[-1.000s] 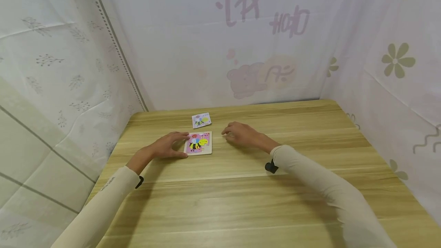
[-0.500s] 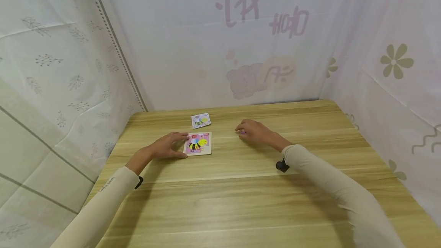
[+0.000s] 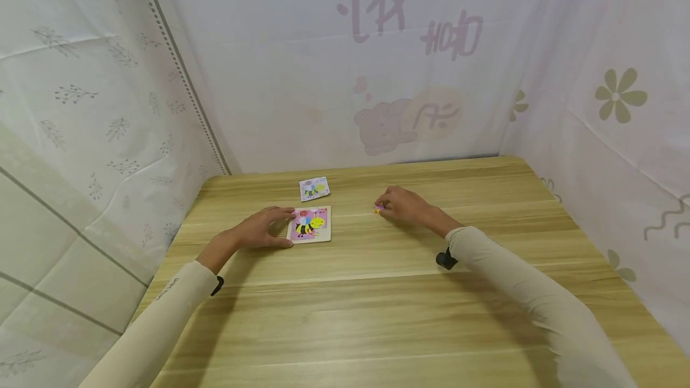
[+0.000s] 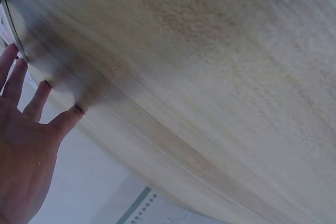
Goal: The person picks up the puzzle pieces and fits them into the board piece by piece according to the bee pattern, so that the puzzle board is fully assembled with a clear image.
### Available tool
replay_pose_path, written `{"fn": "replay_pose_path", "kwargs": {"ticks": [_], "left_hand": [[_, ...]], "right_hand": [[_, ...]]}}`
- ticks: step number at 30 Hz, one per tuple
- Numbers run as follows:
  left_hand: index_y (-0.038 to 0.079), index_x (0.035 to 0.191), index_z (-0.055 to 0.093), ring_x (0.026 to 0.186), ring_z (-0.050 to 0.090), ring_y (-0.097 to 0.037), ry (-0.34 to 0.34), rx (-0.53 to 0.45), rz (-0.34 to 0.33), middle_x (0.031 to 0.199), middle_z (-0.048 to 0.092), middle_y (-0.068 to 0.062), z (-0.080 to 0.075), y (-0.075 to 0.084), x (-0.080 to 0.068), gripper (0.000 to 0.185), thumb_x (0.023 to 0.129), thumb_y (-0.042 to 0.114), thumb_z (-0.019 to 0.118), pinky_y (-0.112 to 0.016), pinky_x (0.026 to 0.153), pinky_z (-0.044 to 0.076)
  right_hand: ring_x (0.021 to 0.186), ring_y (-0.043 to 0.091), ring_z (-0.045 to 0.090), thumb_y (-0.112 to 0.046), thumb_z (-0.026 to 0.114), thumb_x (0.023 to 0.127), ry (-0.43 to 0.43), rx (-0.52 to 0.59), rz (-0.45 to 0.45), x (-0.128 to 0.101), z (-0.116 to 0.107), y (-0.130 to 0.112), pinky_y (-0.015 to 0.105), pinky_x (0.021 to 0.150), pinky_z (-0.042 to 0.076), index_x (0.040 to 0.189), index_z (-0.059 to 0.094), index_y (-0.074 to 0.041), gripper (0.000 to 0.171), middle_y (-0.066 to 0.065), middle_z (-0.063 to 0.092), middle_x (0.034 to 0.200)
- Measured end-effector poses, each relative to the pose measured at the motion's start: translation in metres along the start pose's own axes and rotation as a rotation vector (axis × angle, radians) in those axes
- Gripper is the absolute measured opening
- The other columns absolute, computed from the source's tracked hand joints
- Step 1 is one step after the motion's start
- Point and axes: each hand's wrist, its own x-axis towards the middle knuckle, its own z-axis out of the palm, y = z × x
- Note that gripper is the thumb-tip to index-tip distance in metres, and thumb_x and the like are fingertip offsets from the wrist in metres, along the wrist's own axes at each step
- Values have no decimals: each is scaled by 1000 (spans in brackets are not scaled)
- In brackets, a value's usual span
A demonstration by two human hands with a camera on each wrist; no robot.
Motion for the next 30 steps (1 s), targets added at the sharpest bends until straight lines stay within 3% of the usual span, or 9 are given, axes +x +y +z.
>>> {"fn": "replay_pose_path", "kwargs": {"ticks": [9,15,30], "left_hand": [[9,154,50,153,31,-37,3,4,2,164,39,-12,-1,1,-1,82,90,52,79,-57,124,25],[9,154,50,153,31,-38,4,1,-3,164,39,-12,-1,2,-1,82,90,52,78,-59,124,25],[9,155,49,153,31,-37,7,-7,1,165,39,-11,-1,0,-1,83,90,52,78,-57,124,25]], "right_hand": [[100,24,64,-19,72,99,-13,29,25,2,2,-7,41,81,57,124,76,-6,28,11,69,113],[100,26,64,-17,72,100,-5,43,-8,6,6,-16,44,83,57,123,76,-4,27,12,69,112],[96,21,63,-22,72,101,-17,45,-81,24,16,-51,36,78,55,120,77,-7,25,7,69,106]]}}
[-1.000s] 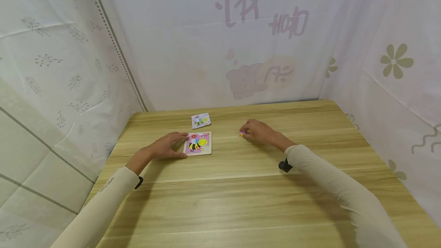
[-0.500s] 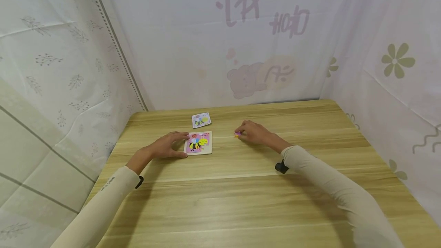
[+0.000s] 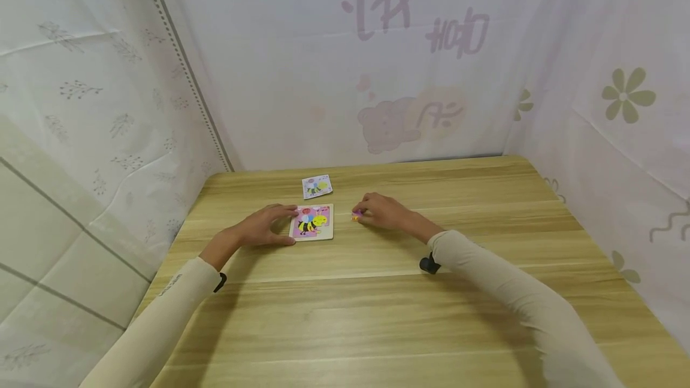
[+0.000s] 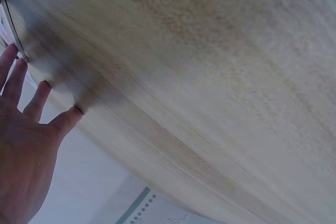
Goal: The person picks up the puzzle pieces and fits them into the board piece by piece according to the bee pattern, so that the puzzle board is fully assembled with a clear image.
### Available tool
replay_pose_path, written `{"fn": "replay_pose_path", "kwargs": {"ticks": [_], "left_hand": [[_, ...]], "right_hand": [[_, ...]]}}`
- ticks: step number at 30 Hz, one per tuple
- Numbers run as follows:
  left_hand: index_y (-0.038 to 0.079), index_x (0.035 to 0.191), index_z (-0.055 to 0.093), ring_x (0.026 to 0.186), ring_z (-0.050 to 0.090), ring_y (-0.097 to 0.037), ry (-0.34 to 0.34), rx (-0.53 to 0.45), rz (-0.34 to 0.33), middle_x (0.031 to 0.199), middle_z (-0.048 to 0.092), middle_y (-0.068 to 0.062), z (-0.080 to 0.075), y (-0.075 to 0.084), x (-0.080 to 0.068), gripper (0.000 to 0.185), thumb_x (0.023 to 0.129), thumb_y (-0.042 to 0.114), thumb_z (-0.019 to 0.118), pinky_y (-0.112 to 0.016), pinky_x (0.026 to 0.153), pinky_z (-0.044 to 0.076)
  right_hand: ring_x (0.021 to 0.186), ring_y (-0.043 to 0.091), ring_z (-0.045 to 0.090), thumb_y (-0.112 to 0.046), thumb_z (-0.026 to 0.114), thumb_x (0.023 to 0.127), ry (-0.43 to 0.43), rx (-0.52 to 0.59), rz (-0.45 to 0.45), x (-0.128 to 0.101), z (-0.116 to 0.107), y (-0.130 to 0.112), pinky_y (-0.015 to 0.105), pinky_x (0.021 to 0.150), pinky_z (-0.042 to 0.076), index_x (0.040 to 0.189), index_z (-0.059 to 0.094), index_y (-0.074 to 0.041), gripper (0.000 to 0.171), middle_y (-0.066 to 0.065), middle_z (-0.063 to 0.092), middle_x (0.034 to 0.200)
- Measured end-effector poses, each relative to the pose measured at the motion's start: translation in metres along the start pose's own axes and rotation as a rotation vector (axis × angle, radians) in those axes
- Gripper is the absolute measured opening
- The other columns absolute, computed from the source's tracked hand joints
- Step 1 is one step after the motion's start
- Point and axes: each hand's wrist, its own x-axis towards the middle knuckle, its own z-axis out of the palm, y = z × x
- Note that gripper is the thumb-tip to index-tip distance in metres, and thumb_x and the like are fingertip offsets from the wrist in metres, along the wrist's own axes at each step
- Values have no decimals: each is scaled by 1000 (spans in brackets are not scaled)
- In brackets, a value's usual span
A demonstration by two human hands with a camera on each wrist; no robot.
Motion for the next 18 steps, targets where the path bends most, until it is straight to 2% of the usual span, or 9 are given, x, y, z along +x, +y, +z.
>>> {"fn": "replay_pose_path", "kwargs": {"ticks": [9,18], "left_hand": [[9,154,51,152,32,-38,-1,2,1,164,40,-11,0,-1,1,81,90,51,79,-59,124,25],[8,153,51,152,32,-39,12,-20,1,164,41,-11,-1,1,0,81,90,51,80,-59,123,25]], "right_hand": [[99,19,62,-24,72,100,-23,-16,-34,13,9,-11,33,81,56,123,76,-10,27,6,69,109],[101,19,62,-22,72,100,-11,12,-79,23,11,-27,36,85,56,123,75,-10,26,6,69,112]]}}
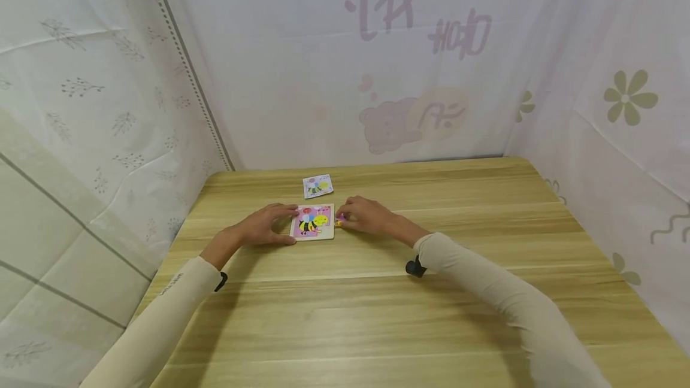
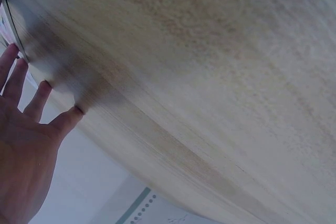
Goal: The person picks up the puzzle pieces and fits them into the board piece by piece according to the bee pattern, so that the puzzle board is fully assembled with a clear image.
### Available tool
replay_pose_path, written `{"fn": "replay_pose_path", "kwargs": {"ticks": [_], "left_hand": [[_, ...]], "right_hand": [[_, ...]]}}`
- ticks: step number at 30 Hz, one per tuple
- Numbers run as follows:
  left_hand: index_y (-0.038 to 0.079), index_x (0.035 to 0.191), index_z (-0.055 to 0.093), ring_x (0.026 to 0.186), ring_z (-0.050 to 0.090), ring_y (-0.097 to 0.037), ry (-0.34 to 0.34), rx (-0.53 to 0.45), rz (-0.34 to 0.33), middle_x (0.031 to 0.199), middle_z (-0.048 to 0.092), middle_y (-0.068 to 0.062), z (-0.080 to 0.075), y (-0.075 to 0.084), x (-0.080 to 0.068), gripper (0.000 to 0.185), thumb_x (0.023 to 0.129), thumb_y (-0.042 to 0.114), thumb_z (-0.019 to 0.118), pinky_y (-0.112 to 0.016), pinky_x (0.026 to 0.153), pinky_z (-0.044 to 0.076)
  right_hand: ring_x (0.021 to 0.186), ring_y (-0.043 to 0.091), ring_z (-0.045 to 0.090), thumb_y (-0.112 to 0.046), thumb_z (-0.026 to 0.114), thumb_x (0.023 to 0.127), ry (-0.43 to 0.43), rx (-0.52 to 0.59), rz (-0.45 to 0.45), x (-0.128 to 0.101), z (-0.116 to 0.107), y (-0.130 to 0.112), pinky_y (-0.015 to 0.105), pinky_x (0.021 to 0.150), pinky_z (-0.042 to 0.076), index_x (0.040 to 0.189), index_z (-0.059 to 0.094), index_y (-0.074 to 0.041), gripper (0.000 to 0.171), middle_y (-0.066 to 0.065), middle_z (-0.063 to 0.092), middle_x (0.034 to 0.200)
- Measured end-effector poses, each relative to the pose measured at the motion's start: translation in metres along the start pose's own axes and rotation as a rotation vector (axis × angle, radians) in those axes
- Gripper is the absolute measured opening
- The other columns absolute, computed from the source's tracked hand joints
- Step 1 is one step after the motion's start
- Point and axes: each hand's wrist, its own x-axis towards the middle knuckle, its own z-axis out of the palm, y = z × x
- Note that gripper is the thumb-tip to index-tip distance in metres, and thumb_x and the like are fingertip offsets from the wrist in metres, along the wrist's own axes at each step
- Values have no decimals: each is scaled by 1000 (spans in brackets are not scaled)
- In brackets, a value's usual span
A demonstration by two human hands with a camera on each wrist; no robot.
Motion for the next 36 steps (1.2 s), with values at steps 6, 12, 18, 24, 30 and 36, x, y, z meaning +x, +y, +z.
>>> {"fn": "replay_pose_path", "kwargs": {"ticks": [6,12,18,24,30,36], "left_hand": [[9,153,51,152,32,-38,-3,10,0,164,40,-11,0,-2,0,81,90,51,79,-58,124,26],[9,154,51,153,31,-38,-8,7,-9,164,39,-10,-1,1,2,81,90,50,79,-58,124,25],[9,154,51,152,31,-38,-8,4,-18,164,40,-11,-1,1,1,81,90,50,79,-58,124,25],[10,154,51,152,31,-38,-7,9,-21,165,39,-11,0,0,1,81,90,50,79,-58,124,25],[10,154,51,152,31,-38,-9,1,-18,165,39,-10,1,-1,1,81,90,51,79,-59,124,25],[11,155,50,153,30,-37,-11,-5,-27,165,38,-9,1,-2,1,82,90,54,78,-59,123,25]], "right_hand": [[101,19,62,-25,72,100,-8,30,-12,9,5,-10,35,87,55,121,76,-10,26,6,68,111],[101,16,60,-24,72,100,-16,31,-16,15,8,-16,34,87,55,120,76,-11,24,4,67,111],[104,17,60,-26,71,101,-49,41,-4,19,11,-20,34,90,54,121,76,-12,25,4,67,114],[109,17,61,-28,70,102,-65,54,4,21,13,-23,35,93,54,120,76,-12,25,5,67,119],[112,18,61,-30,70,102,-75,46,7,22,16,-24,35,95,54,120,77,-13,26,5,68,121],[114,19,61,-31,69,102,-90,22,10,26,17,-25,37,97,54,120,78,-14,26,6,69,122]]}}
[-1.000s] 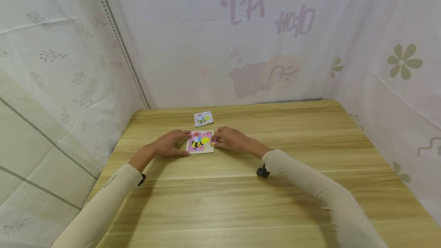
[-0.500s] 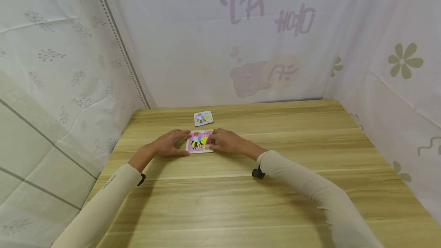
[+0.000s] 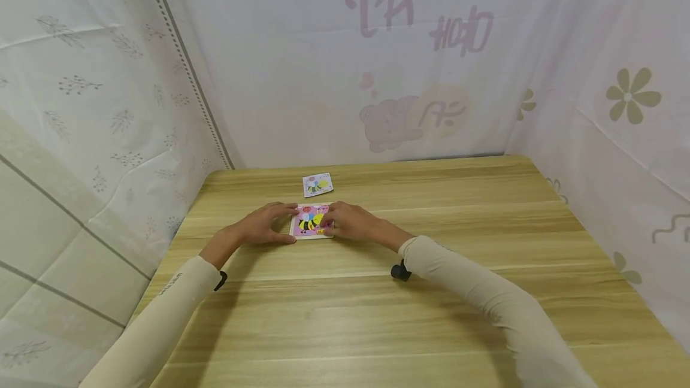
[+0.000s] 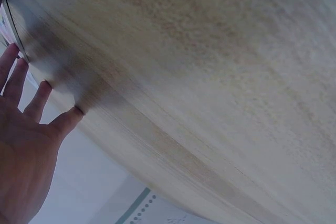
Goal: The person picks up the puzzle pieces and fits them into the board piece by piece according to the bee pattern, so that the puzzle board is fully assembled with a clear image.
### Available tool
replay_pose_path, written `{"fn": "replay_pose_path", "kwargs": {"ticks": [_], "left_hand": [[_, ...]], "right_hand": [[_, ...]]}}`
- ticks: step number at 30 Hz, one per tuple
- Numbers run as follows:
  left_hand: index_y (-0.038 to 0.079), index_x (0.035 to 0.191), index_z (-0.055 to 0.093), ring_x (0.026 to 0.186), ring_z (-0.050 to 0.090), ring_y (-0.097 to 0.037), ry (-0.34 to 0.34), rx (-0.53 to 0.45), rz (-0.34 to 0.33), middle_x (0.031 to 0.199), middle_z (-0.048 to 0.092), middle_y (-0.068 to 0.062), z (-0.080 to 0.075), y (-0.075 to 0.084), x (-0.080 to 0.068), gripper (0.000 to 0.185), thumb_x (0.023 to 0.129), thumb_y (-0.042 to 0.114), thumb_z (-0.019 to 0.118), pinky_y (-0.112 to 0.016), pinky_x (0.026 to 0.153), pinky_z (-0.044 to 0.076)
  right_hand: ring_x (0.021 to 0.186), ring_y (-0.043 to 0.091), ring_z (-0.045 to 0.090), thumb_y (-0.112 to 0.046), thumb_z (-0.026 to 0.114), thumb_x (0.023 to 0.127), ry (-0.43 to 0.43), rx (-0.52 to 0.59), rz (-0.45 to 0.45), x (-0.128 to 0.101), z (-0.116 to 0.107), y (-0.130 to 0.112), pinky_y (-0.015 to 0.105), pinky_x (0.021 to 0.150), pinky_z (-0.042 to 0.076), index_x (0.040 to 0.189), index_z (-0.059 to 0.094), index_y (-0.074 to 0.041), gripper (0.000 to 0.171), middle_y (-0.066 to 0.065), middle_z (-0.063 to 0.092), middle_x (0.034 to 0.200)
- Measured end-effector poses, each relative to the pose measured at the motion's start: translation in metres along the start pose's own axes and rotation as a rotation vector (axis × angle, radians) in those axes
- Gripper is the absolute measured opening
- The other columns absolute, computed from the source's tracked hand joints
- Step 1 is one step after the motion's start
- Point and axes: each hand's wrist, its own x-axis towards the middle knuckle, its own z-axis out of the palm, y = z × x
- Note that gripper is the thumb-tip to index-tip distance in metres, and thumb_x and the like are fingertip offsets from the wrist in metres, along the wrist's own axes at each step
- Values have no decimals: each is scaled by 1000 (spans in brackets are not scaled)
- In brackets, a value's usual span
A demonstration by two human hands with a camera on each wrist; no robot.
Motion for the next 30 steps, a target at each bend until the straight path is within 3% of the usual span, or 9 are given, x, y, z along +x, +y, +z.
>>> {"fn": "replay_pose_path", "kwargs": {"ticks": [10,18,25,30], "left_hand": [[9,154,50,152,31,-38,7,11,22,165,39,-12,1,-2,1,82,90,52,78,-58,123,25],[4,152,52,150,34,-41,34,0,48,162,41,-16,2,-3,-6,80,91,48,79,-60,122,26],[7,154,50,152,30,-40,35,-36,26,165,38,-13,7,-7,-10,80,91,49,78,-60,124,24],[4,154,49,153,29,-42,51,-71,37,166,35,-16,13,-10,-12,82,91,46,80,-61,123,23]], "right_hand": [[115,21,61,-24,69,102,-19,4,5,1,-2,-7,38,97,54,120,78,-12,24,6,68,122],[106,16,60,-24,67,104,-2,-18,-32,0,4,-8,31,89,55,122,77,-11,24,3,68,118],[109,16,61,-25,66,104,6,-40,-31,0,7,-8,32,92,55,123,77,-13,25,4,67,121],[115,19,61,-24,68,102,68,-50,15,-9,4,-7,36,94,56,127,74,-13,28,5,66,124]]}}
